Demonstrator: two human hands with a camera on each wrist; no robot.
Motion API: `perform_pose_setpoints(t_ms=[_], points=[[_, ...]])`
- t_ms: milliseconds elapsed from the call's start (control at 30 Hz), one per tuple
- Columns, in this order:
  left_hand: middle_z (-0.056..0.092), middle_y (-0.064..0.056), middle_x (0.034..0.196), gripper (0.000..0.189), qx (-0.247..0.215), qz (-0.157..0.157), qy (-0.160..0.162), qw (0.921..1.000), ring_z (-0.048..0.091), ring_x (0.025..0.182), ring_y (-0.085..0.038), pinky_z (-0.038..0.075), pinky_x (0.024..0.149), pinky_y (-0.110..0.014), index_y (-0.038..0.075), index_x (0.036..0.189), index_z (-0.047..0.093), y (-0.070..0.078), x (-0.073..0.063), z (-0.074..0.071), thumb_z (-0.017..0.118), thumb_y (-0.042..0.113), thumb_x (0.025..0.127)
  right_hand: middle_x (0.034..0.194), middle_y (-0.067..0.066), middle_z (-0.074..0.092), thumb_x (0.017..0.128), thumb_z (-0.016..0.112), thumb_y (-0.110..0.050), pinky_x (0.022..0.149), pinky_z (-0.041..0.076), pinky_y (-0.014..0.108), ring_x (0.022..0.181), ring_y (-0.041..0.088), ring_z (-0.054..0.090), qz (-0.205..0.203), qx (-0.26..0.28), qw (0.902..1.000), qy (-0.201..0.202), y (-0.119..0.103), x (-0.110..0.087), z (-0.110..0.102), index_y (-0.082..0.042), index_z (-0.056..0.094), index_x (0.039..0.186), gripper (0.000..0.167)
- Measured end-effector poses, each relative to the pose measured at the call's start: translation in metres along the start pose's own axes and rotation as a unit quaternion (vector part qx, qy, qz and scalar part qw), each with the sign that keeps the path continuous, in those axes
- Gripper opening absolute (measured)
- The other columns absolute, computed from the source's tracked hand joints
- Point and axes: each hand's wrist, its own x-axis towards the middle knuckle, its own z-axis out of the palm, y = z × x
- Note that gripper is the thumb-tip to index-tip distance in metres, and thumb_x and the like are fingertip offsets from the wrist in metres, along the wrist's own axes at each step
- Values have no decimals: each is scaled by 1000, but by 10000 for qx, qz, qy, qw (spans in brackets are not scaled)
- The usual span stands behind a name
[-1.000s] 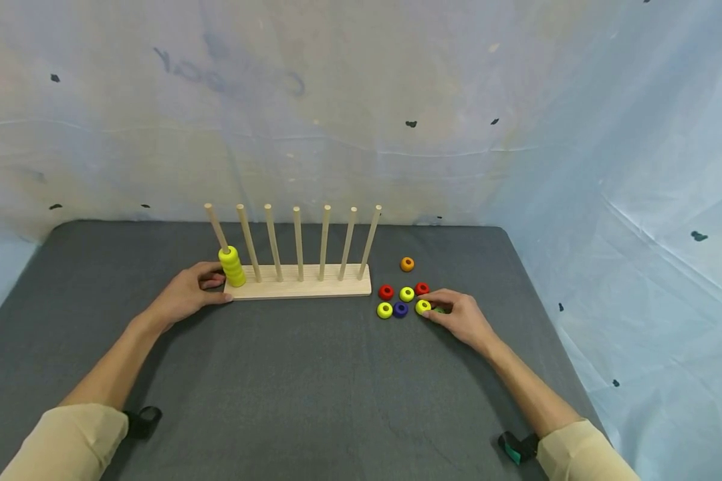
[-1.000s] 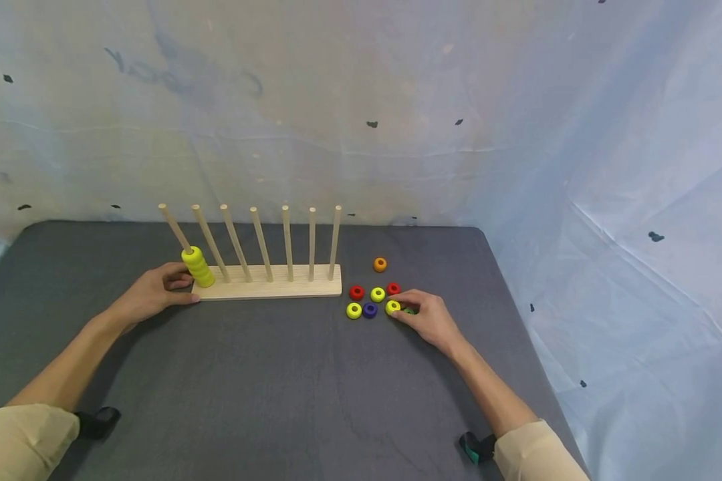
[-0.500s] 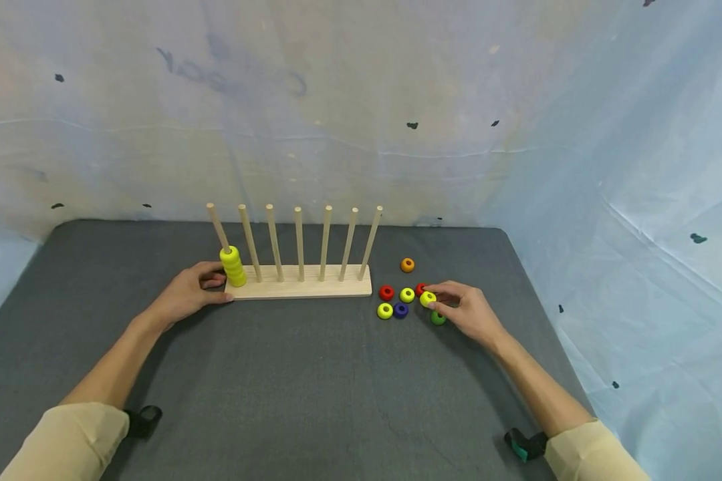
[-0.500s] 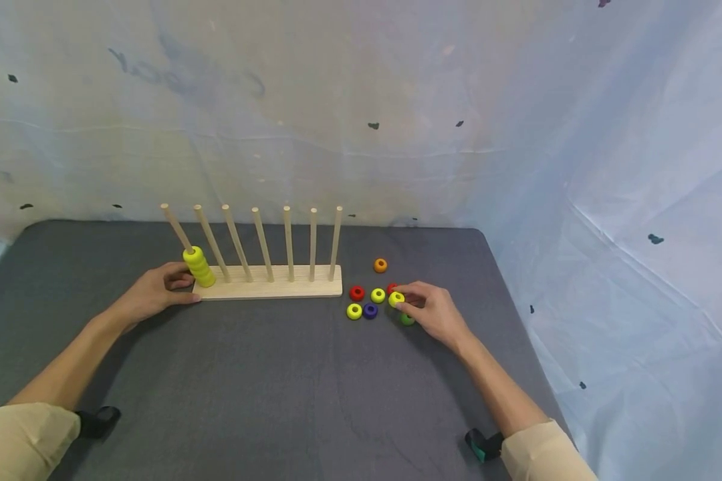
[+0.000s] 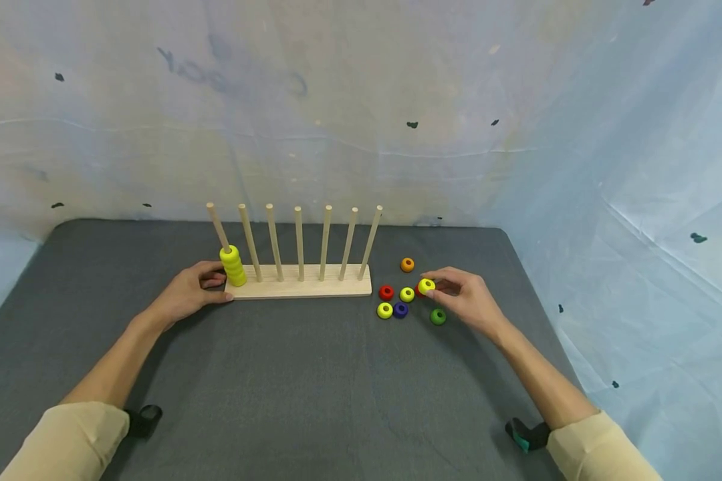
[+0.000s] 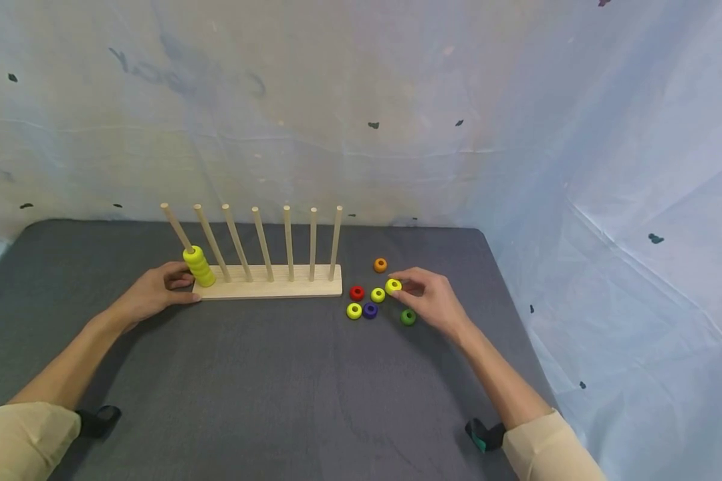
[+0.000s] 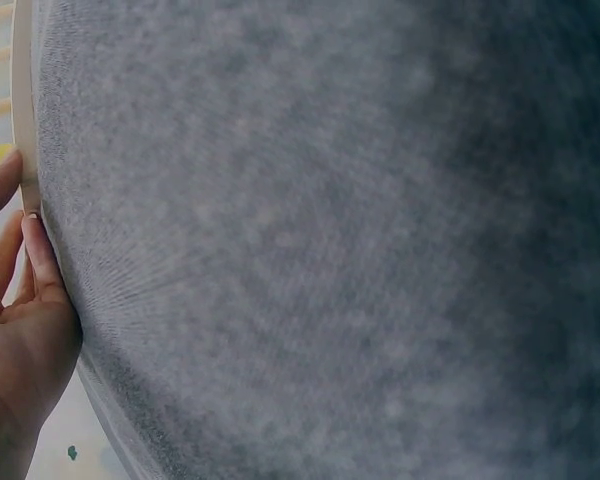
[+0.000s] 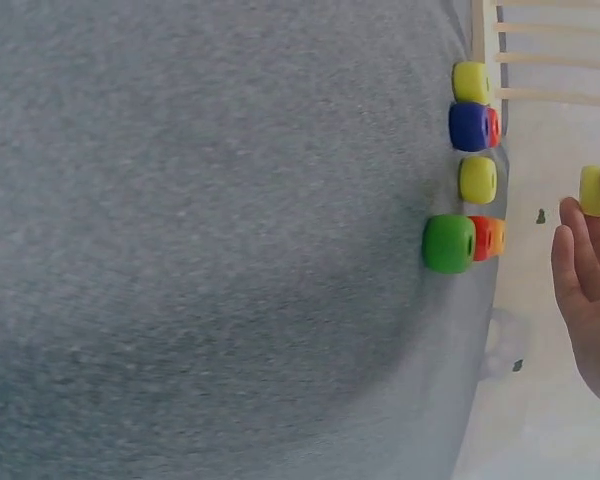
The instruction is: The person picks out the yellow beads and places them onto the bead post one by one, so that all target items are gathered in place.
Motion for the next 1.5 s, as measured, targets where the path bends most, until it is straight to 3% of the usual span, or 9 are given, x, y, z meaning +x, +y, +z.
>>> perform_pose_setpoints(t_ms=[233,433,900,1067,1300,1500], points=[[36,-28,145,83,-10,11,5,10000,43,131,-44,41,106,-56,-5,153,28,0,1,-1,76,18,89,113,14,68,93,69,-3,83,58,36,95,27,67,-38,6,10000,59,-11,8,-6,-3,69,121,28],[36,-28,145,82,36,11,-2,10000,44,130,-44,41,107,-56,-5,152,29,2,2,-1,77,17,89,110,14,68,91,70,-1,81,58,29,94,29,67,-323,46,9991,255,-18,17,-11,-2,68,121,30],[37,-27,144,81,19,7,9,10000,43,131,-44,41,107,-55,-5,152,30,2,3,-1,76,17,89,109,13,69,91,70,-1,80,57,29,92,28,66,-561,61,9973,474,-39,40,-21,-2,70,119,28],[37,-27,144,82,41,-35,35,10000,44,129,-43,41,107,-55,-6,152,30,0,1,-1,77,17,89,109,13,68,91,71,-2,79,56,24,92,26,66,-579,-6,9973,459,-48,47,-22,1,69,119,28],[36,-28,145,82,35,-15,29,10000,44,130,-43,40,107,-56,-6,152,29,-1,-1,-1,76,17,89,108,16,69,91,71,-1,81,57,30,91,27,66,-722,-25,9964,441,-61,58,-26,3,68,119,29],[36,-27,145,83,18,9,-6,10000,44,130,-43,41,107,-56,-5,153,29,-2,0,-1,77,18,89,108,15,69,91,71,-1,79,56,23,92,26,67,-821,-55,9957,424,-72,68,-28,3,68,121,30]])
